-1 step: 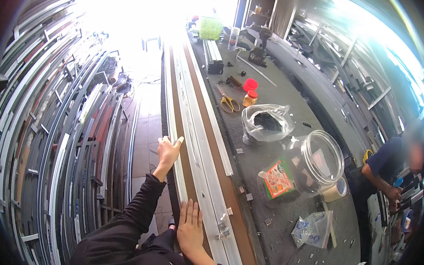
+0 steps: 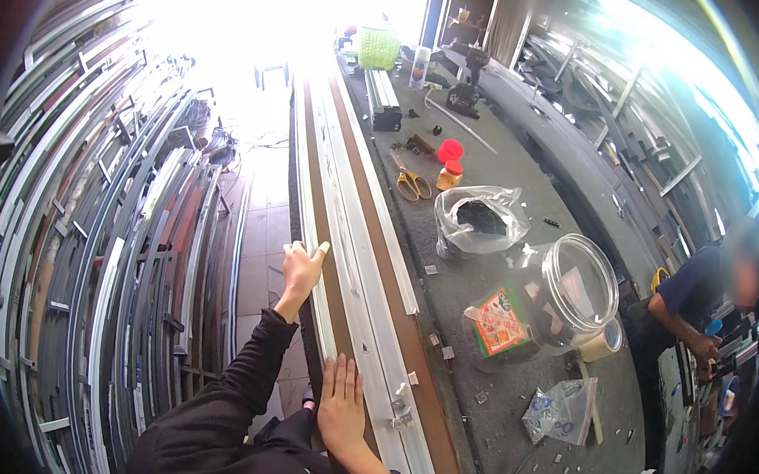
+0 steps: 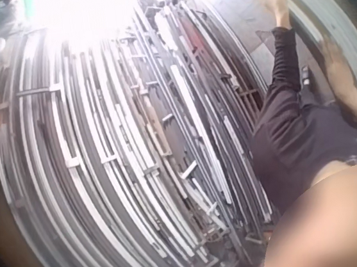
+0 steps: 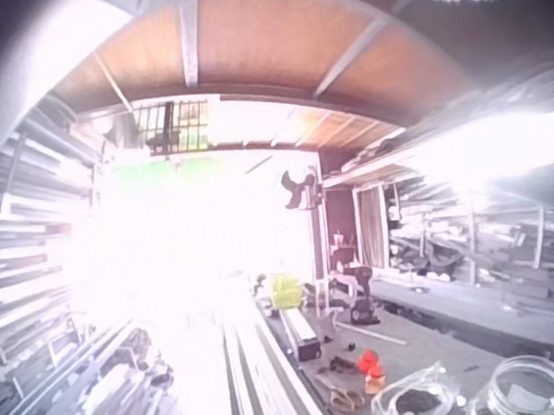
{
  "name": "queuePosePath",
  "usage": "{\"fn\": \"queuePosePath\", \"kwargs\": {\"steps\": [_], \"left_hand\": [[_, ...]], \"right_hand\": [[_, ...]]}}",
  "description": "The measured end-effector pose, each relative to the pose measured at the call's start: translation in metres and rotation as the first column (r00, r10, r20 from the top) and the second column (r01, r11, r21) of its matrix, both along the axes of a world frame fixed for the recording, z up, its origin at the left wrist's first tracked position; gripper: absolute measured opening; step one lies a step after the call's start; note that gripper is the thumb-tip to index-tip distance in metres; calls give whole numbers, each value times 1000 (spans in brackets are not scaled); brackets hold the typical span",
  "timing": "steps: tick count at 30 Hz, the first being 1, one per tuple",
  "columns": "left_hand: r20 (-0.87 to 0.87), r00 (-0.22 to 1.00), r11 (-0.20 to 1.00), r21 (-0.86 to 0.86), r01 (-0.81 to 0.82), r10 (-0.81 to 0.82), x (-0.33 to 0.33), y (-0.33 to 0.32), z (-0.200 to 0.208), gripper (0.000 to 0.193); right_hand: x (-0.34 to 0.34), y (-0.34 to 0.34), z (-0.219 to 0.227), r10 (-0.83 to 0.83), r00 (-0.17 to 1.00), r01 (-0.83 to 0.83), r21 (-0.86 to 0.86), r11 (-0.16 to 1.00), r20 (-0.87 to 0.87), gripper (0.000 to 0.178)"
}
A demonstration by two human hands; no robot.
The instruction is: The person assembles aluminum window frame profiles by inserting plastic spacers and using a rubber mallet to secure them. They also use scissors to trim excess material and handle small hardware components on a cluttered workbench.
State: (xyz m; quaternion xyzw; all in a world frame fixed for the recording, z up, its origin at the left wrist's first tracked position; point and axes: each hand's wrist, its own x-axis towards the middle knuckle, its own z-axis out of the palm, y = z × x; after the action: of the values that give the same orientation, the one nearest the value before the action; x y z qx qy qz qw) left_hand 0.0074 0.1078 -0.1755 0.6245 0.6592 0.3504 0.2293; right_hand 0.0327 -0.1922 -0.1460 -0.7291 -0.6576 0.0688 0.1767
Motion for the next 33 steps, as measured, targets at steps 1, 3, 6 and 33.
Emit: {"fn": "queuePosePath", "kwargs": {"steps": [1, 3, 6, 33], "left_hand": [[-1, 1000, 1000, 17, 8, -8, 1, 3, 0, 67], [-42, 999, 1000, 0, 23, -23, 2, 8, 1, 70], [-106, 994, 999, -30, 24, -27, 5, 11, 3, 72], [-355, 934, 961, -246, -128, 34, 20, 52, 22, 69]], "right_hand": [[2, 4, 2, -1, 1000, 1, -8, 1000, -10, 65], [5, 7, 5, 7, 999, -8, -25, 1000, -48, 68], [8, 6, 7, 4, 990, -5, -9, 1000, -143, 71], [36, 15, 0, -27, 926, 95, 165, 982, -377, 69]]}}
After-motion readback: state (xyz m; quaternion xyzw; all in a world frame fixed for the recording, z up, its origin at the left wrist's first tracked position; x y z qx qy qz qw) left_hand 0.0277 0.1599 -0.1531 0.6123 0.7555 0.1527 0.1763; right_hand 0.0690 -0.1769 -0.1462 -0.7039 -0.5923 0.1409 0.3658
